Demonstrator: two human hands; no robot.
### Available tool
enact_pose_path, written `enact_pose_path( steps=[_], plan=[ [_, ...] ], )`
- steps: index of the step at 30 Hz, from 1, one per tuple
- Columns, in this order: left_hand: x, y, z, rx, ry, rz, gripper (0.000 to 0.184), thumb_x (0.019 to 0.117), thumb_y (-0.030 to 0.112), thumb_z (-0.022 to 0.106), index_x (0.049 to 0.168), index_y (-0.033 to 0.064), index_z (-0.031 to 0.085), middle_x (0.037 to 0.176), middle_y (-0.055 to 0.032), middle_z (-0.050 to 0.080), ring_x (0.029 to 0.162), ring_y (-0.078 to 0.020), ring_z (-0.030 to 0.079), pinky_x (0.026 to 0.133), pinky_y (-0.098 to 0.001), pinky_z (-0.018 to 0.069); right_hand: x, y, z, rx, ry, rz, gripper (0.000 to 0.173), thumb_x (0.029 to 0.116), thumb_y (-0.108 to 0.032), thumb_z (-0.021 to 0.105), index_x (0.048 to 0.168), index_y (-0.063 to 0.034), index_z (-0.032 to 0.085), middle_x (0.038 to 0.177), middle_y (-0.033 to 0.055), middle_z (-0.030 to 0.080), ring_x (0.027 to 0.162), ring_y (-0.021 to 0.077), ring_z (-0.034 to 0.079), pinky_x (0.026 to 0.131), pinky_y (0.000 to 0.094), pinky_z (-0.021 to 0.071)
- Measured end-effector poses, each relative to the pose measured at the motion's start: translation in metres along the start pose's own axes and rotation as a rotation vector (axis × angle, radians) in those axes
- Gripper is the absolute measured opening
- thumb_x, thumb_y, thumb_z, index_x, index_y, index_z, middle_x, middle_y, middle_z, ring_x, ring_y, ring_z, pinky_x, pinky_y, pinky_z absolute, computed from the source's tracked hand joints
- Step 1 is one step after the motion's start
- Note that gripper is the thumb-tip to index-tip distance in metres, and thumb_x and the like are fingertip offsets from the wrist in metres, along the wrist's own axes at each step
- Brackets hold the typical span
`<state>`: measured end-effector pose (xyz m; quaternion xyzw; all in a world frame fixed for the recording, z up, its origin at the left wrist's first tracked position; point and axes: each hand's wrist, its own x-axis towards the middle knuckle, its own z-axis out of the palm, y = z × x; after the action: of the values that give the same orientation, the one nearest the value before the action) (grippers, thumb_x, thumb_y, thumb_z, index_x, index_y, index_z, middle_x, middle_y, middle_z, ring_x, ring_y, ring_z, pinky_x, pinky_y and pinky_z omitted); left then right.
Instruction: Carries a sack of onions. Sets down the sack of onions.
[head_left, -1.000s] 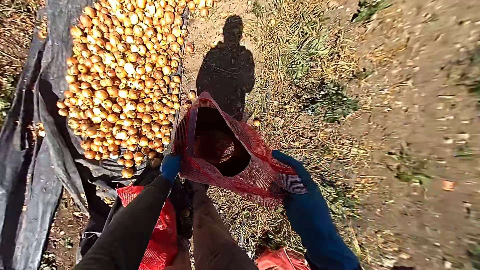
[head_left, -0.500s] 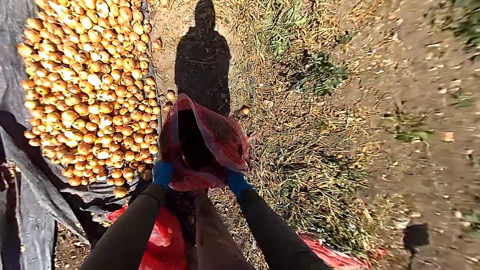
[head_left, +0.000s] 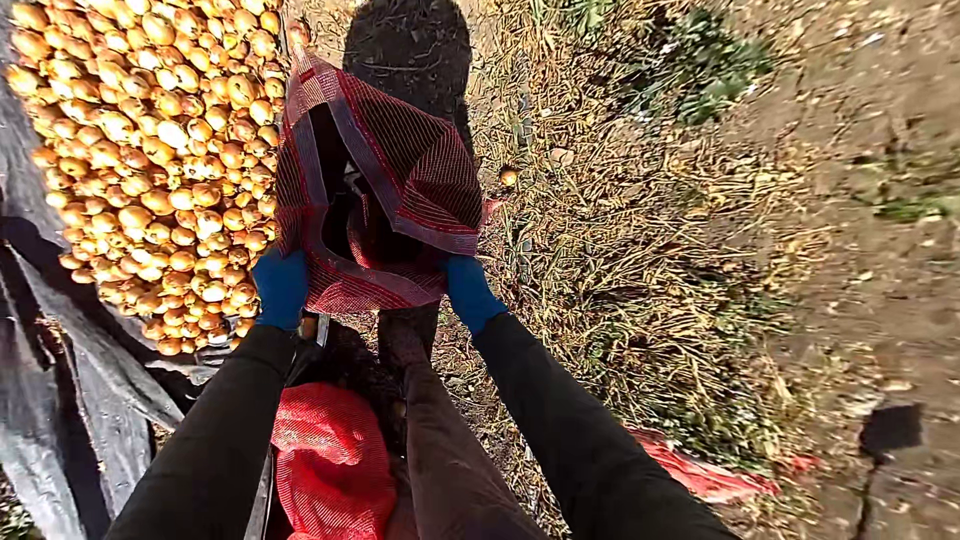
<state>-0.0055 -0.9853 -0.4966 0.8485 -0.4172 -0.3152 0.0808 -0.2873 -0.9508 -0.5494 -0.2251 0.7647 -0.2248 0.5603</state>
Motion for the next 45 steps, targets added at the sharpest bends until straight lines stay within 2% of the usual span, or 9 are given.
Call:
enact_pose_path(
  steps=[4, 13, 16, 20, 24, 31, 35, 41, 45],
  plan=[
    [-0.023, 0.009, -0.015, -0.047, 0.043, 0.045, 0.030, 0.1013, 0.030, 0.062, 0.117, 0.0057, 0.071, 0.109, -0.0183, 0.073, 0.108, -0.0334, 0.069, 0.096, -0.0609, 0.0518, -0.024, 0.018, -0.006, 0.294, -0.088, 0.052, 0.035, 0.0924, -0.010, 0.068, 0.127, -0.0067, 0.062, 0.115, 0.0109, 0.069, 0.103, 0.0220, 0.068, 0.083, 0.0458, 0.0607],
    [-0.075, 0.005, -0.036, -0.110, 0.027, 0.100, 0.027, 0.1009, 0.034, 0.063, 0.107, 0.0088, 0.072, 0.092, -0.0143, 0.073, 0.084, -0.0296, 0.071, 0.076, -0.0587, 0.0563, -0.080, 0.025, -0.027, 0.342, 0.032, 0.140, 0.033, 0.0918, -0.008, 0.070, 0.124, -0.0054, 0.064, 0.111, 0.0116, 0.072, 0.097, 0.0213, 0.071, 0.079, 0.0430, 0.0616],
    [-0.054, -0.002, -0.011, -0.119, -0.006, 0.076, 0.024, 0.0997, 0.027, 0.065, 0.110, 0.0071, 0.074, 0.098, -0.0133, 0.074, 0.094, -0.0265, 0.072, 0.087, -0.0565, 0.0557, -0.082, 0.005, -0.018, 0.226, 0.042, 0.388, 0.029, 0.1009, -0.010, 0.061, 0.130, -0.0089, 0.058, 0.117, 0.0086, 0.066, 0.102, 0.0189, 0.065, 0.086, 0.0398, 0.0568],
    [-0.023, -0.016, 0.024, 0.027, -0.094, 0.028, 0.032, 0.1041, 0.031, 0.056, 0.123, 0.0095, 0.071, 0.116, -0.0172, 0.072, 0.113, -0.0339, 0.068, 0.099, -0.0623, 0.0505, -0.033, 0.073, -0.020, 0.183, -0.031, 0.174, 0.045, 0.0971, -0.040, 0.067, 0.133, -0.0139, 0.062, 0.119, 0.0125, 0.070, 0.104, 0.0271, 0.071, 0.079, 0.0521, 0.0621],
    [-0.011, -0.014, 0.038, 0.219, -0.280, -0.048, 0.042, 0.1053, 0.039, 0.054, 0.124, 0.0030, 0.067, 0.120, -0.0259, 0.068, 0.117, -0.0446, 0.063, 0.100, -0.0674, 0.0461, -0.021, 0.065, -0.026, 0.040, 0.029, 0.084, 0.034, 0.1007, -0.021, 0.062, 0.131, -0.0061, 0.061, 0.119, 0.0160, 0.067, 0.107, 0.0263, 0.067, 0.089, 0.0521, 0.0575],
    [-0.023, 0.015, -0.019, 0.333, -0.292, -0.016, 0.037, 0.1003, 0.038, 0.061, 0.099, 0.0014, 0.069, 0.096, -0.0237, 0.069, 0.096, -0.0430, 0.067, 0.083, -0.0689, 0.0504, -0.065, 0.046, -0.034, 0.100, 0.074, 0.220, 0.030, 0.0993, -0.021, 0.063, 0.125, -0.0046, 0.062, 0.107, 0.0170, 0.071, 0.091, 0.0281, 0.073, 0.075, 0.0512, 0.0628],
    [-0.014, -0.023, 0.010, 0.339, -0.319, -0.005, 0.036, 0.1016, 0.032, 0.062, 0.111, -0.0014, 0.069, 0.107, -0.0274, 0.070, 0.105, -0.0462, 0.067, 0.092, -0.0693, 0.0492, -0.051, 0.103, -0.018, 0.171, 0.016, 0.258, 0.035, 0.1019, -0.021, 0.061, 0.132, -0.0019, 0.059, 0.118, 0.0195, 0.067, 0.104, 0.0301, 0.069, 0.085, 0.0530, 0.0597],
    [-0.003, -0.020, -0.001, 0.317, -0.098, 0.029, 0.032, 0.1007, 0.028, 0.060, 0.112, -0.0006, 0.070, 0.106, -0.0277, 0.070, 0.105, -0.0472, 0.067, 0.091, -0.0717, 0.0486, -0.062, 0.061, 0.013, 0.195, 0.003, 0.229, 0.028, 0.0954, -0.015, 0.067, 0.120, -0.0019, 0.065, 0.105, 0.0158, 0.071, 0.091, 0.0250, 0.071, 0.077, 0.0468, 0.0613],
    [0.005, -0.029, -0.014, 0.295, -0.032, 0.046, 0.033, 0.1021, 0.031, 0.058, 0.114, 0.0027, 0.070, 0.106, -0.0252, 0.071, 0.106, -0.0444, 0.067, 0.092, -0.0708, 0.0485, -0.056, 0.077, 0.031, 0.323, -0.115, 0.238, 0.032, 0.0984, -0.018, 0.066, 0.127, -0.0054, 0.062, 0.109, 0.0130, 0.072, 0.092, 0.0236, 0.072, 0.075, 0.0436, 0.0623]
  ],
)
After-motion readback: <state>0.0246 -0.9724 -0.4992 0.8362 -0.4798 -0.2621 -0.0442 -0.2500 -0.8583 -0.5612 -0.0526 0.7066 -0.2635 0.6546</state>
